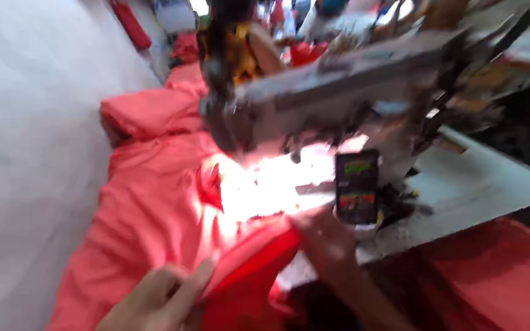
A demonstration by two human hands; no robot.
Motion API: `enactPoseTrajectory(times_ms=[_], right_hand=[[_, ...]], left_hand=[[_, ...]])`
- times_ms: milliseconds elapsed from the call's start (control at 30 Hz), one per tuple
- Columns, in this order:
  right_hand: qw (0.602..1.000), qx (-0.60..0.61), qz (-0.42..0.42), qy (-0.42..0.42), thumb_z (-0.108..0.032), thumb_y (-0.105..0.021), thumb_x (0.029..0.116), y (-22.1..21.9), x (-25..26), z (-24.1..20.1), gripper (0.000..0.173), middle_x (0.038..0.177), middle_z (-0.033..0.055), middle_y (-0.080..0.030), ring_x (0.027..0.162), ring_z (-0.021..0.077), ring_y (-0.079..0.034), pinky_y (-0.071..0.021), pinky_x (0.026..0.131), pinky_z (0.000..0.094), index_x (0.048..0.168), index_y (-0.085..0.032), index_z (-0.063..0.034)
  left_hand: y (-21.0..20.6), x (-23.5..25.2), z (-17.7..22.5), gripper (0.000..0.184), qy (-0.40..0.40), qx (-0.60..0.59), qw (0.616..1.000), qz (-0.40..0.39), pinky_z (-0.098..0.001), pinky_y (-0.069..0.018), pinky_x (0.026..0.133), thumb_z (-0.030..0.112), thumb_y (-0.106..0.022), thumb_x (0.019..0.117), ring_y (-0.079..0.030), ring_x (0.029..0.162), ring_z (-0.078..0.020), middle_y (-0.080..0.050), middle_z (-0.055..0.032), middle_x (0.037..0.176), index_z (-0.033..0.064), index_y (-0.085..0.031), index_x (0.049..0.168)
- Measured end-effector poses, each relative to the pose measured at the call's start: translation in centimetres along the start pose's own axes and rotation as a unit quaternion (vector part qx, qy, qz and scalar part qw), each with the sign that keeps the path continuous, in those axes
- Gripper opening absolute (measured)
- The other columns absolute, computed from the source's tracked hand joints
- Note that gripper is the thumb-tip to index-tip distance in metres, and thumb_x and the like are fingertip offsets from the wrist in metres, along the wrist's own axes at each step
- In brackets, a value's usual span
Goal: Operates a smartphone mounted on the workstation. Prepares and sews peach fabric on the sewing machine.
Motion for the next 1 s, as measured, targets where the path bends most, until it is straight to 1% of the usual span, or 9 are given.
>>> enactPoseTrajectory(times_ms=[133, 267, 333, 433, 633, 733, 867, 900, 1000], right_hand=[[1.000, -0.023, -0.015, 0.000, -0.013, -0.060, 0.0997, -0.4, -1.8, 1.8, 0.018, 0.087, 0.0139, -0.072, 0.082, 0.0231, -0.069, -0.0556, 0.071, 0.0327, 0.101, -0.075, -0.0057], [0.986, 0.096, -0.075, -0.117, -0.010, -0.064, 0.0962, -0.4, -3.6, 0.7, 0.017, 0.088, 0.0112, -0.074, 0.085, 0.0124, -0.071, -0.0573, 0.078, 0.0232, 0.099, -0.079, -0.0013], [0.925, 0.262, -0.138, -0.237, -0.006, -0.067, 0.0938, -0.1, -3.8, -0.3, 0.013, 0.091, 0.0032, -0.076, 0.085, 0.0013, -0.071, -0.0593, 0.079, 0.0168, 0.099, -0.076, 0.0007], [0.799, 0.429, -0.192, -0.375, 0.000, -0.066, 0.0921, 0.5, -3.0, -1.1, 0.011, 0.089, -0.0032, -0.073, 0.077, 0.0001, -0.070, -0.0601, 0.071, 0.0172, 0.103, -0.067, -0.0003], [0.729, 0.515, -0.173, -0.416, -0.002, -0.068, 0.0934, 0.2, -2.0, -1.5, 0.020, 0.098, -0.0094, -0.068, 0.081, -0.0039, -0.065, -0.0576, 0.073, 0.0153, 0.108, -0.056, -0.0076], [0.717, 0.494, -0.150, -0.468, 0.004, -0.068, 0.0899, 1.2, -1.4, -2.9, 0.018, 0.096, -0.0122, -0.069, 0.084, -0.0052, -0.066, -0.0580, 0.076, 0.0144, 0.100, -0.062, -0.0102], [0.779, 0.437, -0.117, -0.434, -0.001, -0.066, 0.0922, -0.3, -0.9, -1.7, 0.019, 0.093, -0.0125, -0.067, 0.084, -0.0058, -0.064, -0.0560, 0.075, 0.0117, 0.103, -0.061, -0.0152], [0.797, 0.427, -0.109, -0.413, 0.000, -0.066, 0.0912, -1.1, -0.9, -1.1, 0.016, 0.091, -0.0093, -0.068, 0.082, -0.0041, -0.065, -0.0567, 0.073, 0.0121, 0.103, -0.061, -0.0104], [0.841, 0.386, -0.121, -0.360, 0.000, -0.066, 0.0902, -2.3, -1.4, -0.4, 0.011, 0.089, -0.0034, -0.070, 0.080, -0.0036, -0.066, -0.0570, 0.072, 0.0111, 0.101, -0.064, -0.0011]], left_hand=[[-2.1, 0.5, -0.1, 0.021, -0.028, -0.023, 0.995, 0.089, -0.0257, -0.0410, 0.069, 0.028, -0.061, 0.1020, -0.055, 0.077, -0.0137, -0.059, -0.0056, 0.080, 0.0191, -0.079, 0.104], [-3.9, 3.1, -0.5, 0.013, 0.032, -0.183, 0.982, 0.039, -0.0317, -0.0449, 0.107, 0.023, -0.065, 0.0986, -0.058, 0.122, -0.0105, -0.068, -0.0020, 0.118, 0.0113, -0.072, 0.098], [-6.0, 5.5, -0.8, 0.011, 0.090, -0.243, 0.966, 0.020, -0.0169, -0.0540, 0.081, 0.014, -0.059, 0.0997, -0.065, 0.090, 0.0013, -0.069, 0.0001, 0.096, 0.0040, -0.065, 0.101], [-8.0, 7.5, -1.2, 0.009, 0.148, -0.267, 0.950, -0.061, -0.0178, -0.0446, 0.053, 0.007, -0.056, 0.1009, -0.053, 0.058, -0.0056, -0.058, -0.0057, 0.074, -0.0014, -0.060, 0.103], [-11.2, 10.2, -2.8, 0.008, 0.109, -0.096, 0.981, -0.129, -0.0494, -0.0521, 0.067, 0.000, -0.071, 0.0892, -0.067, 0.076, -0.0331, -0.068, -0.0208, 0.086, -0.0033, -0.070, 0.097], [-12.6, 10.9, -3.7, 0.012, 0.094, -0.096, 0.987, -0.090, -0.0441, -0.0532, 0.066, -0.001, -0.068, 0.0862, -0.067, 0.075, -0.0279, -0.066, -0.0169, 0.083, -0.0032, -0.066, 0.098], [-17.6, 13.8, -6.8, 0.031, 0.090, -0.093, 0.976, -0.176, -0.0332, -0.0452, 0.103, 0.022, -0.070, 0.0941, -0.059, 0.115, -0.0134, -0.066, -0.0093, 0.114, 0.0017, -0.065, 0.117], [-24.2, 12.8, -11.3, 0.039, -0.045, -0.092, 0.994, 0.027, -0.0454, -0.0531, 0.091, 0.033, -0.076, 0.0809, -0.069, 0.100, -0.0263, -0.072, -0.0171, 0.098, -0.0009, -0.073, 0.100], [-28.9, 14.2, -15.9, 0.055, -0.085, -0.038, 0.993, -0.078, -0.0633, -0.0473, 0.096, 0.042, -0.080, 0.0758, -0.063, 0.113, -0.0419, -0.069, -0.0237, 0.114, 0.0026, -0.071, 0.113]])
Point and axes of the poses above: each hand's wrist, its own x-axis towards the middle knuckle, its own y-axis out of the back of the hand, z = x × y, the point moved 1 cm from there along x, towards the middle knuckle
